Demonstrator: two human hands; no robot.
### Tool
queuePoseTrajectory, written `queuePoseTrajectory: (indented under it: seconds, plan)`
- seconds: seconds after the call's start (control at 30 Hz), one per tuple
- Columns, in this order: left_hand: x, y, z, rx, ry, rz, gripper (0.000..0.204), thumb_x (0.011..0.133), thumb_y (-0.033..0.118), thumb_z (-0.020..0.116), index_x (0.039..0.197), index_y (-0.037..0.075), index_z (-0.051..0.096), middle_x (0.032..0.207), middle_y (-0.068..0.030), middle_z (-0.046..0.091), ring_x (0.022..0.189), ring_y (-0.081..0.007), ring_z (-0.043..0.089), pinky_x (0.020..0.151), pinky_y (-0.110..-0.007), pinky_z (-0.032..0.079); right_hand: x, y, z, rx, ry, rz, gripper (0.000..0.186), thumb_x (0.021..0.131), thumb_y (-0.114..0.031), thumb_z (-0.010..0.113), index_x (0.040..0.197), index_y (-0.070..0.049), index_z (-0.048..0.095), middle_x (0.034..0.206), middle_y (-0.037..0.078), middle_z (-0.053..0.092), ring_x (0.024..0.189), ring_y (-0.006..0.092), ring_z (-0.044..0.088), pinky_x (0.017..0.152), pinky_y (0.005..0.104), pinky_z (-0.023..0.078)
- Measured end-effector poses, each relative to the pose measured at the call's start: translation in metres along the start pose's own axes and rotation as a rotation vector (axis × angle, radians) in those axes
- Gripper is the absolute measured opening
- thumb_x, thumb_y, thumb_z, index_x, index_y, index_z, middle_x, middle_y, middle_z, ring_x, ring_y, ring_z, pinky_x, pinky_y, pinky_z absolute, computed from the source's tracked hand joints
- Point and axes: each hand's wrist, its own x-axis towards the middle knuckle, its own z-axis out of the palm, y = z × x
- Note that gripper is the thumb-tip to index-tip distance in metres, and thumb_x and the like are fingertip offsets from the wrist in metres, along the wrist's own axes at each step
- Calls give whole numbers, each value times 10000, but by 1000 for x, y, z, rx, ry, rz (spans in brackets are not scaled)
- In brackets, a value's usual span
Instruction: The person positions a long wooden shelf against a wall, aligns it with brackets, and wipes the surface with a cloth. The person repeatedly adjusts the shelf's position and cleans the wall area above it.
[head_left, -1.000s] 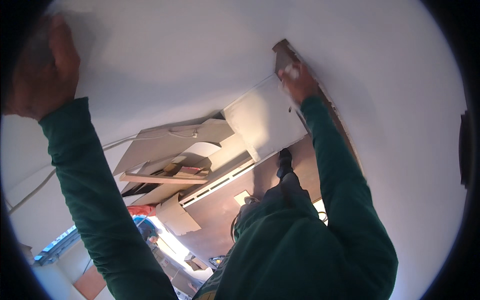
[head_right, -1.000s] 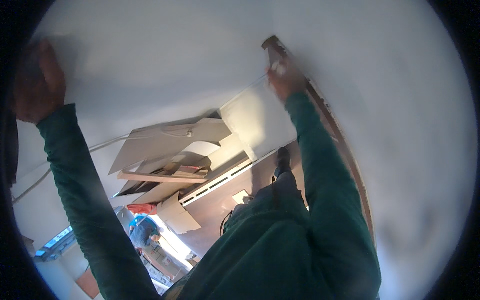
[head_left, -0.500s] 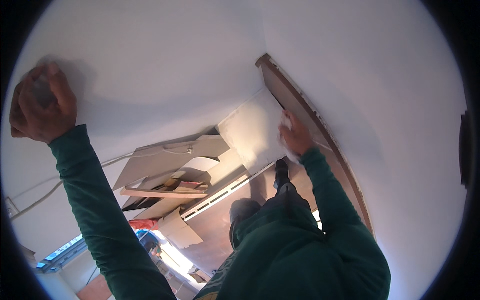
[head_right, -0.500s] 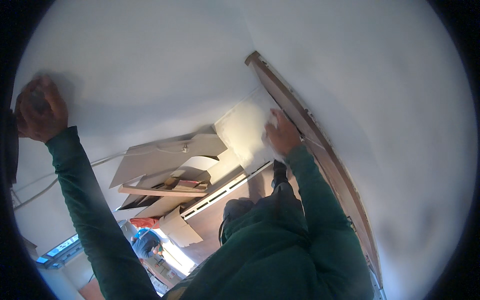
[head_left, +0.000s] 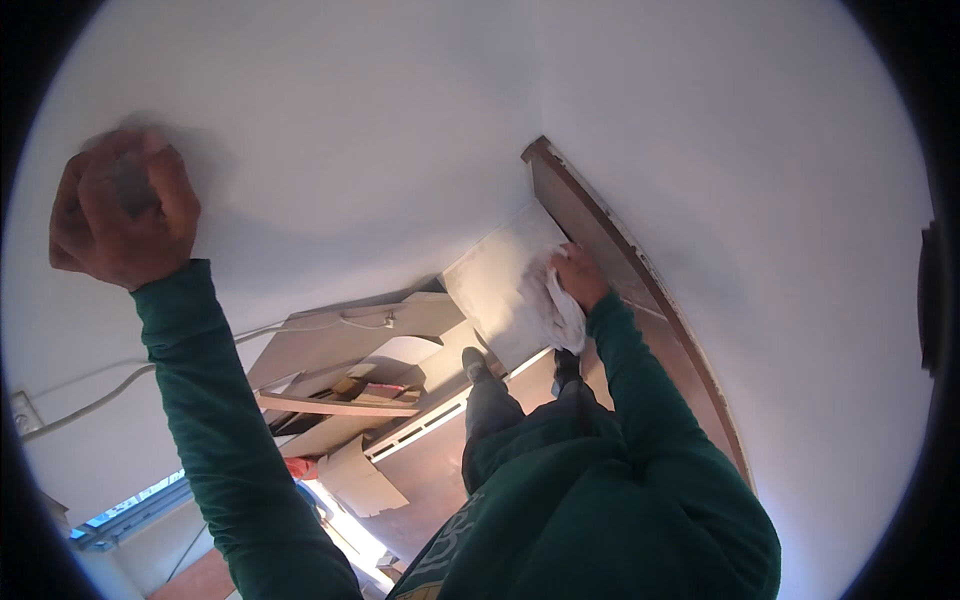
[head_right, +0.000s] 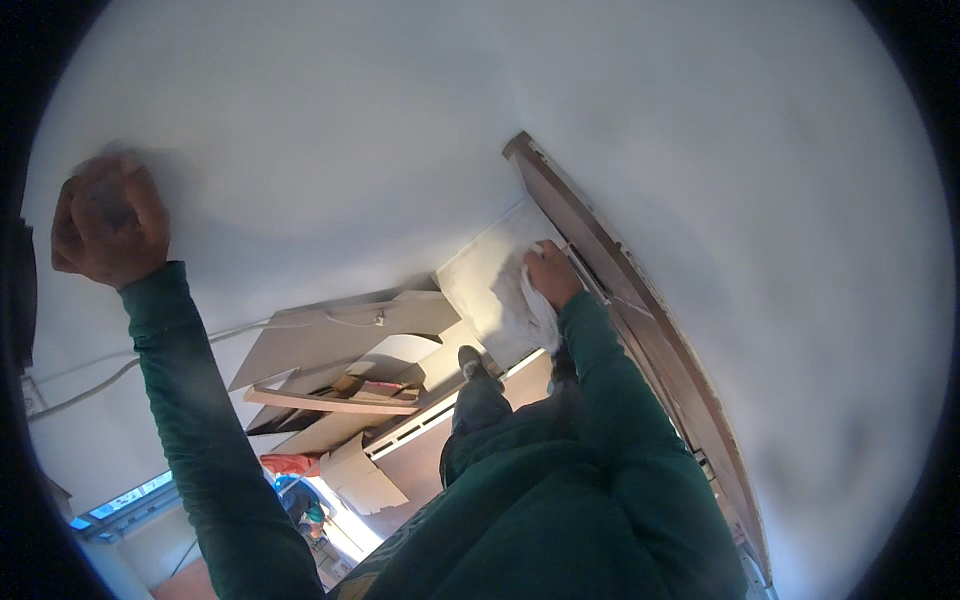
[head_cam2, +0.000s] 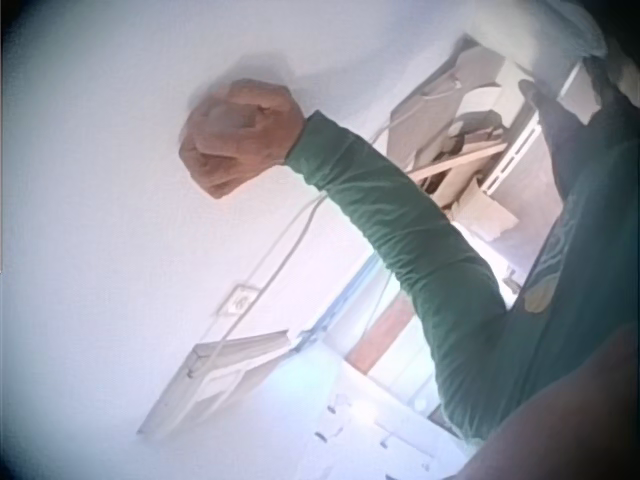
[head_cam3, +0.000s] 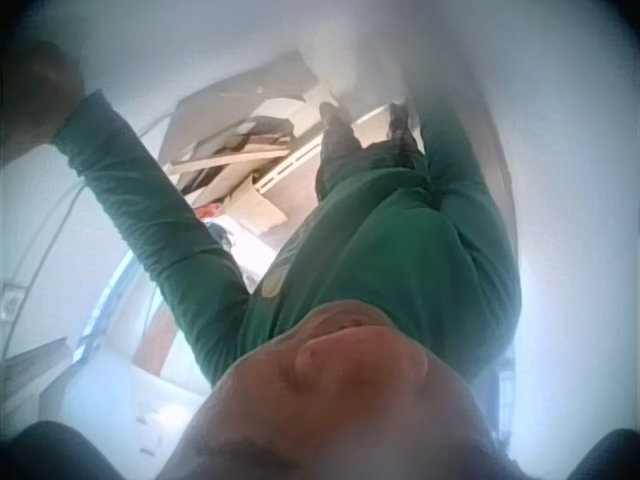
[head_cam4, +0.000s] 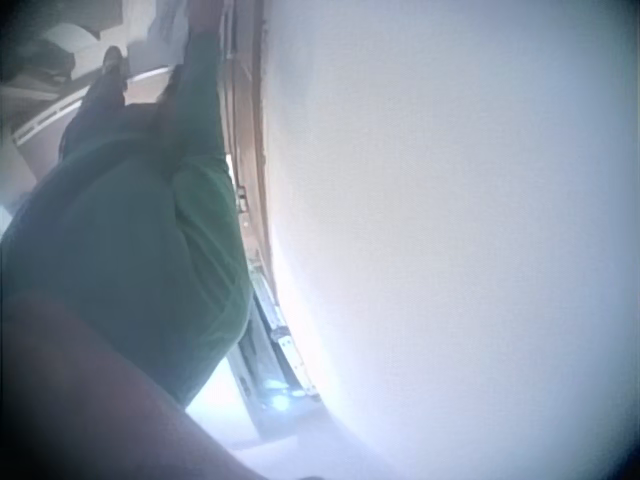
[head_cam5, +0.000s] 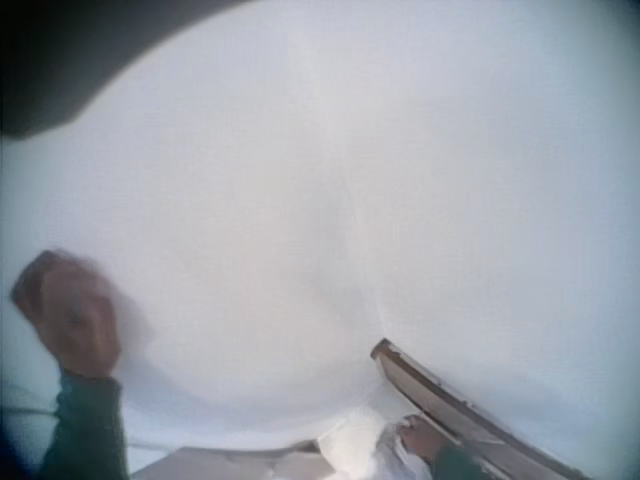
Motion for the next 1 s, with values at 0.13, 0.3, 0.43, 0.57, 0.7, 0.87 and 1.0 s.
queuePoseTrajectory:
  seconds: [0.13, 0.3, 0.43, 0.57, 0.7, 0.87, 1.0]
  plan:
    - [13, 12, -2, -67, 47, -66, 160, 799, 353, 755, 887, 225, 721, 945, 73, 712, 1017, -125, 593, 900, -355, 332, -9, -26, -9, -117, 245, 50, 455, 825, -248, 688, 1193, -20, 550, 1118, 283, 611, 1035, 415, 601, 911, 493, 479]
    - [15, 27, -4, -52, 42, -100, 139, 772, 317, 765, 869, 228, 720, 919, 92, 710, 1002, -106, 597, 903, -337, 326, 36, -63, -14, -555, 483, -15, 469, 814, -231, 706, 1186, 6, 545, 1055, 249, 642, 1022, 418, 619, 899, 490, 496]
    - [17, 28, -6, -67, 64, -86, 134, 763, 308, 772, 864, 236, 720, 917, 99, 711, 986, -101, 608, 904, -332, 326, 81, -83, -17, -144, 534, 208, 417, 856, -208, 691, 1199, -8, 564, 1076, 191, 671, 1041, 370, 645, 904, 466, 527]
    - [18, 26, -4, -87, 64, -67, 139, 768, 310, 784, 874, 242, 725, 921, 107, 712, 968, -100, 616, 900, -331, 335, 73, -63, -11, 1237, -7, 217, 335, 915, -163, 662, 1195, 8, 591, 1115, 141, 668, 1009, 270, 667, 868, 398, 550]
    - [18, 28, -9, -91, 64, -81, 99, 823, 293, 777, 895, 238, 737, 919, 96, 714, 952, -100, 625, 887, -330, 360, 5, -88, 12, 1243, 42, 178, 341, 938, -179, 660, 1214, 14, 601, 1098, 94, 680, 963, 205, 671, 848, 344, 552]
    - [14, 22, -13, -227, 55, -146, 76, 873, 250, 754, 911, 185, 740, 899, 38, 715, 962, -133, 638, 892, -327, 404, -64, -108, -15, 1156, 105, 231, 365, 945, -218, 658, 1226, 8, 600, 1103, 94, 681, 943, 184, 672, 840, 333, 551]
    - [23, 67, -49, -523, -41, -194, 182, 850, 142, 743, 1015, 89, 690, 1007, -61, 685, 1008, -241, 629, 877, -386, 475, -102, -112, -43, 1424, 35, 181, 385, 945, -230, 651, 1242, 7, 587, 1125, 103, 674, 963, 187, 672, 854, 346, 556]
